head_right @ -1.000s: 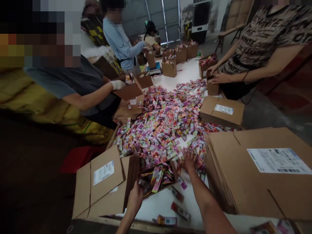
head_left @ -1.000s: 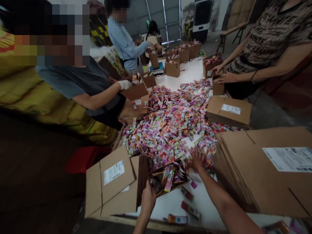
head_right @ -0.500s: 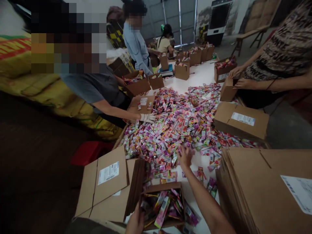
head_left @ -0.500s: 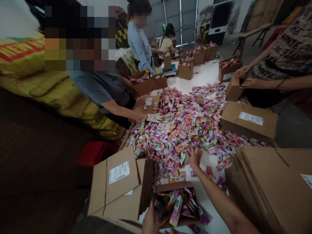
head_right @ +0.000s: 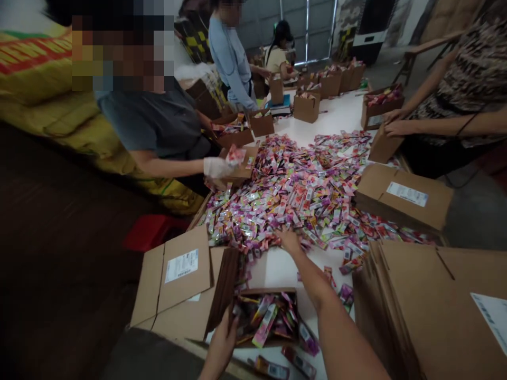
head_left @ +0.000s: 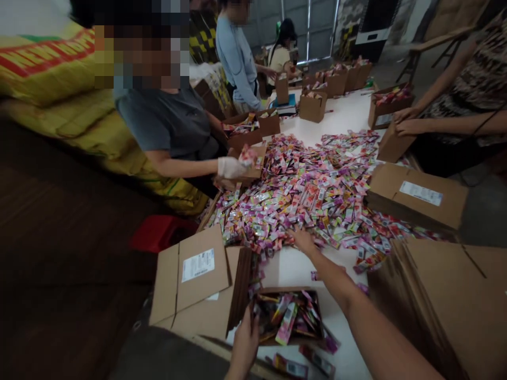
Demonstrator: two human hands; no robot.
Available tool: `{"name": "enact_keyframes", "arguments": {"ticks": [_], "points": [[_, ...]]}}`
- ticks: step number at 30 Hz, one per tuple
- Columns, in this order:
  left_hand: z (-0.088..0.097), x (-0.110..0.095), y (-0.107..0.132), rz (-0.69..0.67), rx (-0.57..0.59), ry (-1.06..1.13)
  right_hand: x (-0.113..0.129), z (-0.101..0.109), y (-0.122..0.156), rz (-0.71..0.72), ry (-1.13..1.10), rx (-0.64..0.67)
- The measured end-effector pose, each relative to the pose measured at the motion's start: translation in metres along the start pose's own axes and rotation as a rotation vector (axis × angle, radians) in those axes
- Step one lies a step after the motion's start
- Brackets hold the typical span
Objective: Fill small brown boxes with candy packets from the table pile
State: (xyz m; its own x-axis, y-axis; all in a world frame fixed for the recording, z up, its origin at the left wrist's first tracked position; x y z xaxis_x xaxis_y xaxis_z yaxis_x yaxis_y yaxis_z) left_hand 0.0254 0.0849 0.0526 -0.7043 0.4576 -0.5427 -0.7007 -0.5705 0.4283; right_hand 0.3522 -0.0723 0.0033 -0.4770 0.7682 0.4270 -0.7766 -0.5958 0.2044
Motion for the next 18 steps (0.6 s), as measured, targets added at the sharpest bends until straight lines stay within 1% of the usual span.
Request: {"name": "enact_keyframes", "arguments": {"ticks": [3, 6, 7, 9, 11, 13, 14, 15, 17, 18], "points": [[0.005, -0.021, 0.003, 0.037, 0.077, 0.030, -0.005, 0.017, 0.020, -0.100, -0.045, -0.023], [0.011, -0.035, 0.004, 0.051, 0.091, 0.069, -0.010, 0.044, 0.056, -0.174, -0.100, -0.087], [0.012, -0.038, 0.003, 0.049, 0.093, 0.073, -0.010, 0.056, 0.070, -0.166, -0.144, -0.126], [0.012, -0.042, 0.003, 0.041, 0.105, 0.066, -0.003, 0.083, 0.100, -0.095, -0.250, -0.209], [0.012, -0.044, 0.001, 0.035, 0.117, 0.058, 0.016, 0.108, 0.131, 0.023, -0.311, -0.248], [0.012, -0.045, -0.001, 0.023, 0.122, 0.064, 0.048, 0.121, 0.159, 0.138, -0.289, -0.207], [0.012, -0.046, -0.003, 0.017, 0.122, 0.070, 0.067, 0.122, 0.171, 0.194, -0.261, -0.154], [0.013, -0.046, -0.004, 0.009, 0.123, 0.079, 0.087, 0.117, 0.182, 0.244, -0.225, -0.082], [0.016, -0.048, -0.006, -0.019, 0.123, 0.109, 0.121, 0.099, 0.197, 0.316, -0.123, 0.073], [0.019, -0.049, -0.006, -0.042, 0.121, 0.131, 0.133, 0.089, 0.202, 0.333, -0.069, 0.119]]}}
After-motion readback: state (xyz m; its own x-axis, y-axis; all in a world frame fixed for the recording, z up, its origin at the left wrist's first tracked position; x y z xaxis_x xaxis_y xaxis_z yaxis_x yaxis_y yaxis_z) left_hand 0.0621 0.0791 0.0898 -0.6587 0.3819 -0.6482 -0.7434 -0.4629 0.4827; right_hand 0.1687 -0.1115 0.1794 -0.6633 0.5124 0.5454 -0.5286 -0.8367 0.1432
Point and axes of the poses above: each hand's wrist, its own y-axis away from the middle knuckle, its own z-axis out of the back of the hand, x = y × z, the point moved 5 cm from there along -y, towards the middle knuckle, and after that the axes turned 7 degrees about z, right-handed, at the moved point
